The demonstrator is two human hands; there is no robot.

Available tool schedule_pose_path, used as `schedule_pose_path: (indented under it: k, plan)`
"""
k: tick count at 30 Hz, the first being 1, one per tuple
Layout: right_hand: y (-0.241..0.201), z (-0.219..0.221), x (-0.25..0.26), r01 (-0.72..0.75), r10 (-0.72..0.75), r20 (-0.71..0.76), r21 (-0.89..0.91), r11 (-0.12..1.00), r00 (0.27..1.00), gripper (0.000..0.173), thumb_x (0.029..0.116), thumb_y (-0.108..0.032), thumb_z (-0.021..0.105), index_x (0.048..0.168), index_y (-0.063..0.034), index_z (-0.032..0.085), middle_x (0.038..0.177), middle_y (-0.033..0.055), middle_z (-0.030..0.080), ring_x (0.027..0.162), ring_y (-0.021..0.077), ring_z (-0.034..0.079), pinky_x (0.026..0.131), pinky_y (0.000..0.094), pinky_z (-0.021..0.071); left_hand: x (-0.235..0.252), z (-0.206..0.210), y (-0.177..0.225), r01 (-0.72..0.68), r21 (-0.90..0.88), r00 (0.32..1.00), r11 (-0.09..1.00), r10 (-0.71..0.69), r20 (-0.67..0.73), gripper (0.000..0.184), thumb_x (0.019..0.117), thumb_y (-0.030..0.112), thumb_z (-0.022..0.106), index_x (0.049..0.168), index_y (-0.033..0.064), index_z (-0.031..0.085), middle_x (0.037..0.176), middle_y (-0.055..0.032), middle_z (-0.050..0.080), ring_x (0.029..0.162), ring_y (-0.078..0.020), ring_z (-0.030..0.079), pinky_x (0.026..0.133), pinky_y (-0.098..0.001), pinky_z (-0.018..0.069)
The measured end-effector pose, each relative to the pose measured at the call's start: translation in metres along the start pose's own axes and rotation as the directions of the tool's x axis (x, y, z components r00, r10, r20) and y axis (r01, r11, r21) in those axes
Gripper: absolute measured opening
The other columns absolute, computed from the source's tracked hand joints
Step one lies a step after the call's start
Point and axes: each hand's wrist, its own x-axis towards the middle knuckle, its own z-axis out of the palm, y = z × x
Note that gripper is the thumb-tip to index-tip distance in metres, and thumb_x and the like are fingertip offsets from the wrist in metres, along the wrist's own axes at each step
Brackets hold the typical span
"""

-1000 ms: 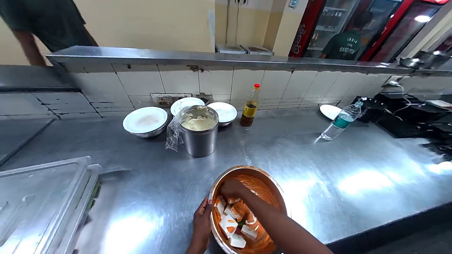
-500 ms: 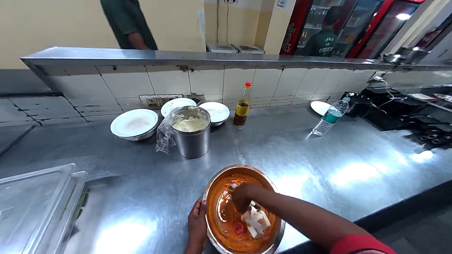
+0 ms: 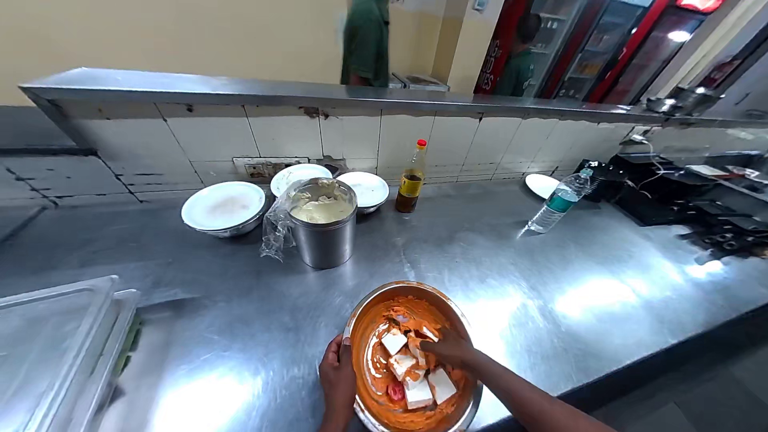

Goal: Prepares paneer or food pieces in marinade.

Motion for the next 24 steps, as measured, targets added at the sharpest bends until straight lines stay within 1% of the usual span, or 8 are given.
schedule_pose_path:
  k: [2, 5, 8, 10, 12, 15, 21, 24]
  plan:
    - [0.009, 0.022, -0.013, -0.038, 0.045, -0.015, 0.301, 0.953, 0.999, 0.085, 0.0938, -0.041, 0.072, 0.153, 0.0047, 0.032, 0.138, 0.0260, 0.056, 0.124, 0.0340, 0.059, 0.105, 0.0505, 0.0479, -0.003, 0.000, 0.003, 0.007, 0.019, 1.000, 1.000, -0.007, 0.004, 0.026, 0.1061, 0.007, 0.049, 0.120, -0.0103, 0.062, 0.098, -0.0162, 0.068, 0.084, -0.0128, 0.065, 0.081, -0.0292, 0.0546]
    - [0.000, 0.067, -0.029, -0.026, 0.064, -0.022, 0.753, 0.657, 0.998, 0.080, 0.0934, -0.012, 0.071, 0.155, -0.0022, 0.022, 0.130, 0.0237, 0.056, 0.110, 0.0292, 0.062, 0.090, 0.0451, 0.0543, 0.000, 0.000, 0.002, 0.006, 0.018, 1.000, 1.000, -0.006, 0.023, 0.027, 0.1065, 0.008, 0.049, 0.122, -0.0104, 0.061, 0.100, -0.0166, 0.068, 0.086, -0.0127, 0.066, 0.083, -0.0289, 0.0544]
    - [-0.015, 0.088, -0.016, 0.064, 0.026, -0.092, 0.838, 0.541, 0.995, 0.081, 0.0887, -0.002, 0.071, 0.155, -0.0048, 0.024, 0.137, 0.0249, 0.052, 0.115, 0.0326, 0.061, 0.091, 0.0485, 0.0544, 0.006, -0.005, -0.001, 0.008, 0.011, 0.996, 1.000, -0.009, 0.085, 0.030, 0.1073, 0.008, 0.046, 0.127, -0.0106, 0.060, 0.109, -0.0194, 0.069, 0.095, -0.0157, 0.067, 0.089, -0.0316, 0.0543]
    - [-0.021, 0.062, 0.000, 0.154, -0.066, -0.154, 0.683, 0.714, 0.986, 0.085, 0.0860, -0.004, 0.075, 0.156, -0.0007, 0.027, 0.142, 0.0261, 0.051, 0.123, 0.0337, 0.059, 0.098, 0.0494, 0.0530, 0.006, -0.006, -0.001, 0.027, -0.010, 0.995, 1.000, -0.026, 0.094, 0.032, 0.1077, 0.009, 0.046, 0.129, -0.0107, 0.059, 0.114, -0.0211, 0.068, 0.100, -0.0176, 0.067, 0.092, -0.0328, 0.0538]
    - [-0.030, 0.027, 0.012, 0.263, -0.182, -0.218, 0.439, 0.859, 0.959, 0.068, 0.0844, -0.007, 0.075, 0.145, 0.0031, 0.046, 0.135, 0.0241, 0.058, 0.119, 0.0316, 0.061, 0.099, 0.0480, 0.0529, 0.005, -0.007, -0.001, 0.034, -0.026, 0.995, 0.999, -0.031, 0.093, 0.032, 0.1081, 0.009, 0.046, 0.131, -0.0103, 0.059, 0.116, -0.0208, 0.068, 0.100, -0.0165, 0.068, 0.093, -0.0314, 0.0542]
    - [-0.058, 0.002, 0.013, 0.353, -0.348, -0.104, 0.031, 0.935, 0.932, 0.049, 0.0888, -0.014, 0.072, 0.133, 0.0037, 0.058, 0.131, 0.0246, 0.060, 0.120, 0.0345, 0.061, 0.102, 0.0517, 0.0495, 0.004, -0.006, -0.001, 0.033, -0.036, 0.995, 0.999, -0.029, 0.094, 0.032, 0.1083, 0.009, 0.045, 0.130, -0.0097, 0.059, 0.114, -0.0198, 0.068, 0.098, -0.0148, 0.067, 0.091, -0.0301, 0.0541]
    - [-0.052, 0.088, -0.037, 0.509, -0.485, 0.194, -0.512, 0.692, 0.853, 0.051, 0.0974, -0.015, 0.065, 0.146, -0.0029, 0.055, 0.153, 0.0263, 0.047, 0.149, 0.0508, 0.029, 0.113, 0.0688, 0.0345, 0.005, -0.007, -0.004, 0.055, -0.048, 0.993, 0.997, -0.050, 0.107, 0.032, 0.1087, 0.009, 0.044, 0.131, -0.0098, 0.057, 0.116, -0.0207, 0.067, 0.101, -0.0175, 0.066, 0.093, -0.0331, 0.0534]
    - [0.001, 0.071, -0.029, 0.652, -0.600, 0.281, -0.475, 0.591, 0.749, 0.038, 0.0995, -0.005, 0.057, 0.136, 0.0035, 0.062, 0.145, 0.0261, 0.056, 0.147, 0.0473, 0.037, 0.120, 0.0599, 0.0298, 0.004, -0.008, -0.003, 0.058, -0.068, 0.993, 0.996, -0.051, 0.109, 0.031, 0.1084, 0.009, 0.045, 0.129, -0.0090, 0.059, 0.112, -0.0181, 0.068, 0.097, -0.0140, 0.067, 0.089, -0.0294, 0.0546]
